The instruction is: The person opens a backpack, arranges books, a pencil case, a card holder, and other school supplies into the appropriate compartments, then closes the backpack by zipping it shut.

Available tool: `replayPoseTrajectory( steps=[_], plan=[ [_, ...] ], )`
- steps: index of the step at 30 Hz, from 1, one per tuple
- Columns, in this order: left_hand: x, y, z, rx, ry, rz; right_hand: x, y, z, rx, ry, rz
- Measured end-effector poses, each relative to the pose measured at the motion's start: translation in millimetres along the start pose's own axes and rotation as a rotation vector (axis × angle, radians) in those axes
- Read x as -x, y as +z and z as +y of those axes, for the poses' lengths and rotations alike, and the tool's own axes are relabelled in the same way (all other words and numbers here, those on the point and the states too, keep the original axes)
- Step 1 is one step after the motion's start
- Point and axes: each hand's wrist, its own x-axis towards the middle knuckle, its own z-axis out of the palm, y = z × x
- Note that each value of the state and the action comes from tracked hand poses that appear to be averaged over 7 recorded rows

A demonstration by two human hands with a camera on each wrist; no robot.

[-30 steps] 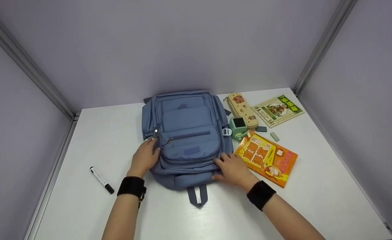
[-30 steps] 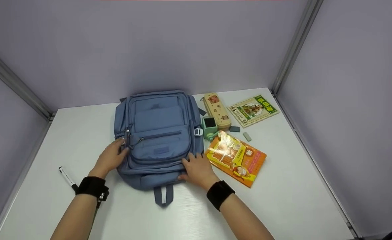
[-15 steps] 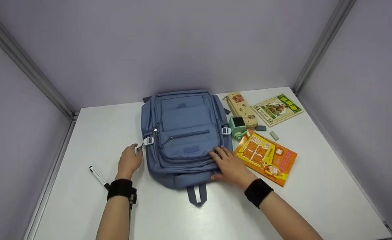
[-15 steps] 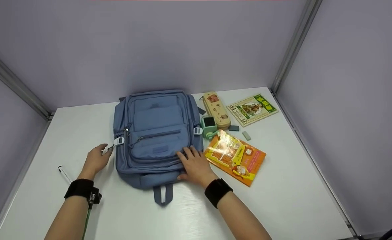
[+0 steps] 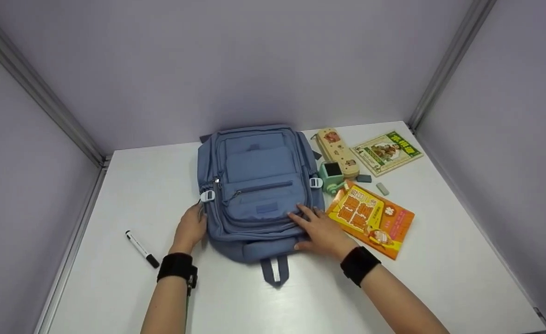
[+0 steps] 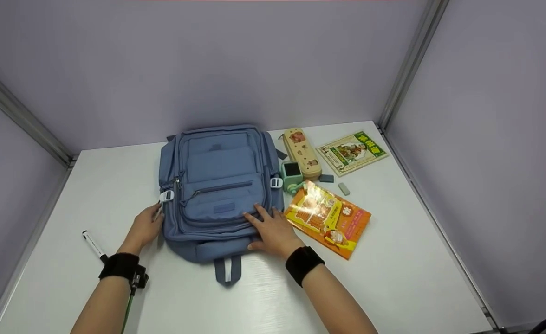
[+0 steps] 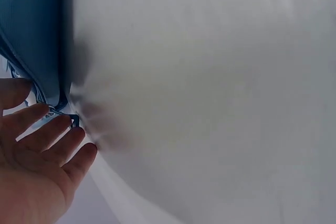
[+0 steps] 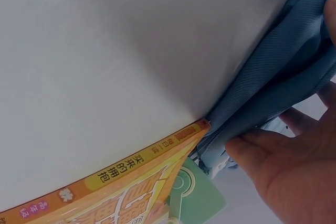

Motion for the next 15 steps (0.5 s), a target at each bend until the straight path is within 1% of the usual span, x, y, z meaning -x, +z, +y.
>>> replayPoseTrajectory(
  steps=[4, 8, 13, 15],
  plan=[
    [-2.7, 1.5, 0.0, -0.056, 0.029, 0.031, -1, -1.8, 0, -0.017, 0.001, -0.015],
    [-6.1, 0.6, 1.8, -0.091, 0.021, 0.064, -2, -3.2, 0, -0.034, -0.003, -0.024],
    [-10.0, -1.3, 4.3, -0.133, 0.007, 0.075, -2, -3.2, 1, -0.036, -0.004, -0.027],
    [-11.6, -2.3, 4.8, -0.127, 0.008, 0.071, -2, -3.4, 1, -0.033, -0.007, -0.026]
  ],
)
